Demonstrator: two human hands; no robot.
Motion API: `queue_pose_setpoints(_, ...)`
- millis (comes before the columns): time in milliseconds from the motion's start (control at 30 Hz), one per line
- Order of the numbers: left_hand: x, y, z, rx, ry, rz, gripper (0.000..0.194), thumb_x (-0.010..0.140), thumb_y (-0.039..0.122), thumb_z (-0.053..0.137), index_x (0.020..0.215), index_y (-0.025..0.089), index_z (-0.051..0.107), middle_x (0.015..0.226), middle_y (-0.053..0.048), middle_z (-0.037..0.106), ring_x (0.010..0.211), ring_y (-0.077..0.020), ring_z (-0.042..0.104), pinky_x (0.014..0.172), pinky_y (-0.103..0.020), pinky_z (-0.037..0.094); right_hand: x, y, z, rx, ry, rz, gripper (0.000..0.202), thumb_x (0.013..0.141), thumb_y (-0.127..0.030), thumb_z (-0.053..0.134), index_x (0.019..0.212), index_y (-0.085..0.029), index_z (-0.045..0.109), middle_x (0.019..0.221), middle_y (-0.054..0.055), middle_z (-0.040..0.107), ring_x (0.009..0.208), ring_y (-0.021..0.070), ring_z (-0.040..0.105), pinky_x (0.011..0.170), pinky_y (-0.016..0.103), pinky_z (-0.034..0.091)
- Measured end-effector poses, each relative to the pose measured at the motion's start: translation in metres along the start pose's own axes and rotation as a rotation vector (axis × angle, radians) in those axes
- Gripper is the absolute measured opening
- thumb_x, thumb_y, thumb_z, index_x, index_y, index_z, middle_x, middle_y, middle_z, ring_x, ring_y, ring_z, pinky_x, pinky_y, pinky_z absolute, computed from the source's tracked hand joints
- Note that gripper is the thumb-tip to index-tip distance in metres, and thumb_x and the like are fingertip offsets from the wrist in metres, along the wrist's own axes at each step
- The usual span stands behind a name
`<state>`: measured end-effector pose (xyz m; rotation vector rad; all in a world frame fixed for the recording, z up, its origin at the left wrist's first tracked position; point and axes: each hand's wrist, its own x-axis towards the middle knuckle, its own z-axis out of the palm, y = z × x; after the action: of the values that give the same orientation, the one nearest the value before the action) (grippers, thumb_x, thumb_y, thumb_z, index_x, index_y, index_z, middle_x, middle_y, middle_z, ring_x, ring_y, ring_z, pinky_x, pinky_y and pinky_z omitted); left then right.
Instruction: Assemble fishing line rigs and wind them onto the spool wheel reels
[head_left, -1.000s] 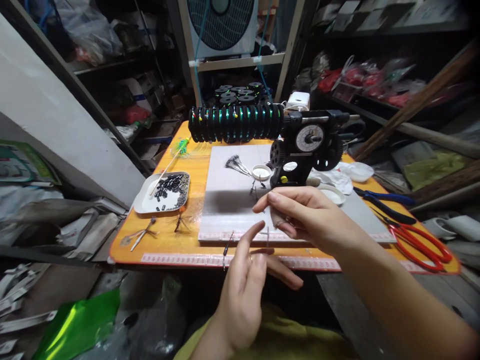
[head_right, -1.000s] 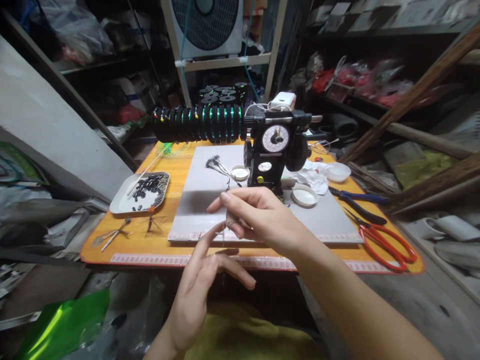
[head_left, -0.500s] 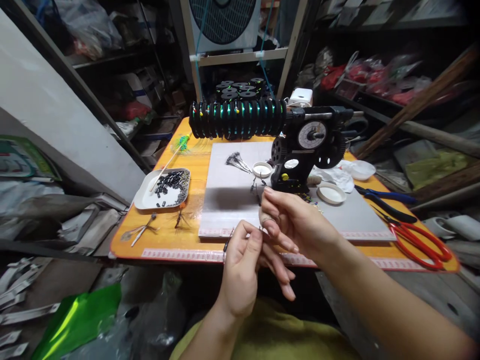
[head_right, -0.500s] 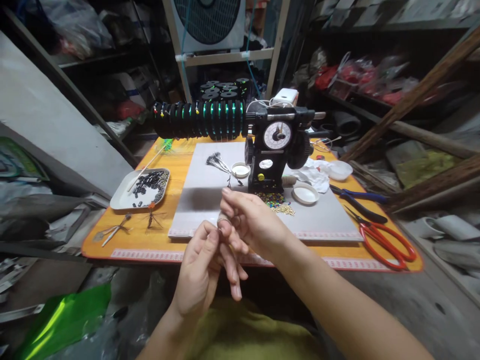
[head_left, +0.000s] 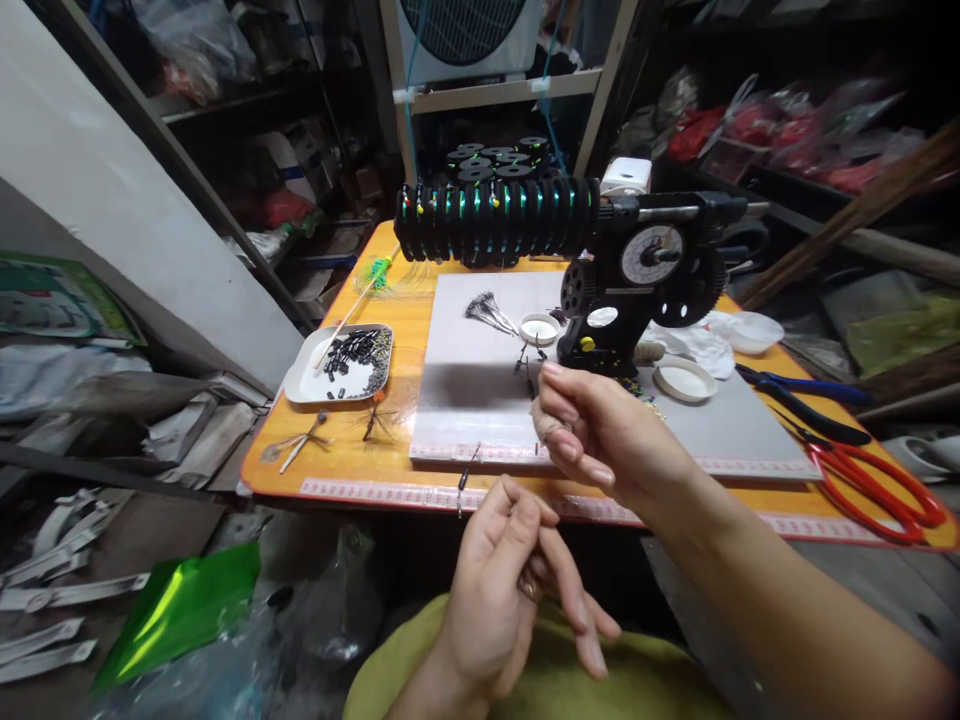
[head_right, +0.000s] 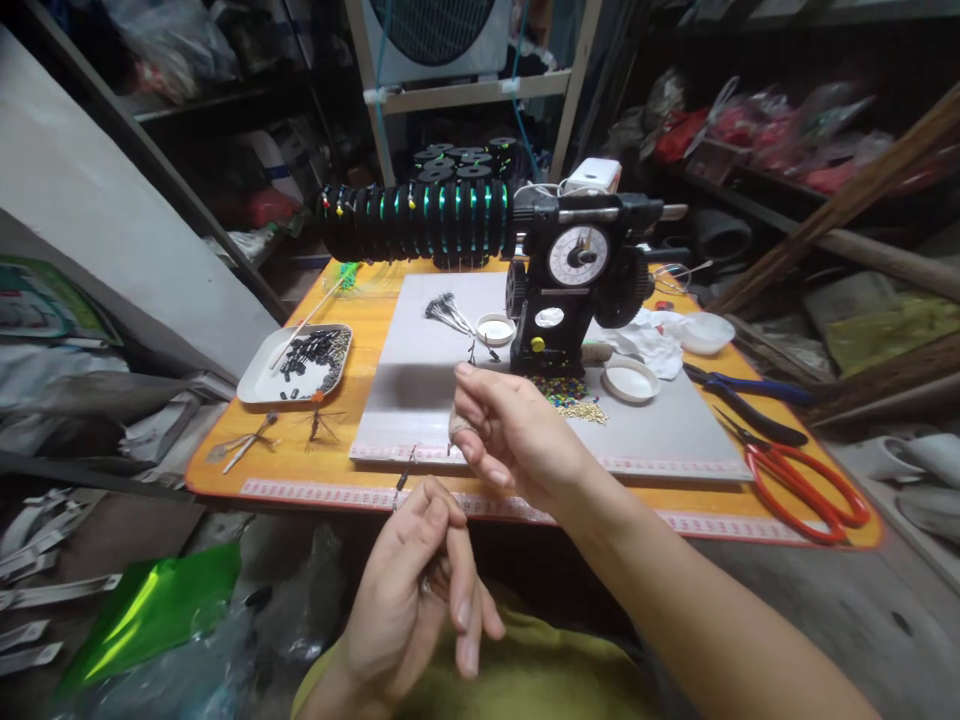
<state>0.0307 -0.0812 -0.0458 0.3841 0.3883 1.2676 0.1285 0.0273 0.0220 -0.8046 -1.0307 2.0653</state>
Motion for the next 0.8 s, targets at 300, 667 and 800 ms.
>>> queue_pose_setpoints(300,-0.007,0.002,-0.006,-0.072,-0.047,-0.08,0.029,0.106,0.027,0.023,0.088,0.017,0.044,0.057,-0.001,0.072,0.046,-0.016,0.071,0.039,-0.016,0.053,-0.002,-0.001,-0.003,0.015,-0.004,-0.013,0.044,0.082,-0.046,0.066,0.057,-0.018,0.043,0.042,-0.004,0.053,0.025,0.0007,0.03,0.025,0.01,0.02)
queue_pose_setpoints(667,-0.013,-0.001,-0.007,-0.088,-0.081,-0.071,0.032,0.106,0.027,0.017,0.088,0.018,0.043,0.068,-0.007,0.076,0.055,-0.0189,0.074,0.039,-0.016,0.052,-0.001,-0.002,-0.008,0.036,-0.005,-0.012,0.042,0.083,-0.044,0.065,0.057,-0.018,0.044,0.042,-0.004,0.053,0.024,0.0008,0.029,0.025,0.01,0.02)
queue_pose_setpoints(800,-0.015,-0.005,-0.008,-0.109,-0.077,-0.054,0.03,0.105,0.025,0.019,0.086,0.018,0.041,0.065,-0.006,0.075,0.054,-0.0193,0.074,0.038,-0.016,0.051,-0.001,-0.003,-0.008,0.045,0.014,-0.005,0.042,0.083,-0.042,0.065,0.056,-0.018,0.044,0.041,-0.004,0.052,0.024,0.0006,0.029,0.025,0.009,0.021)
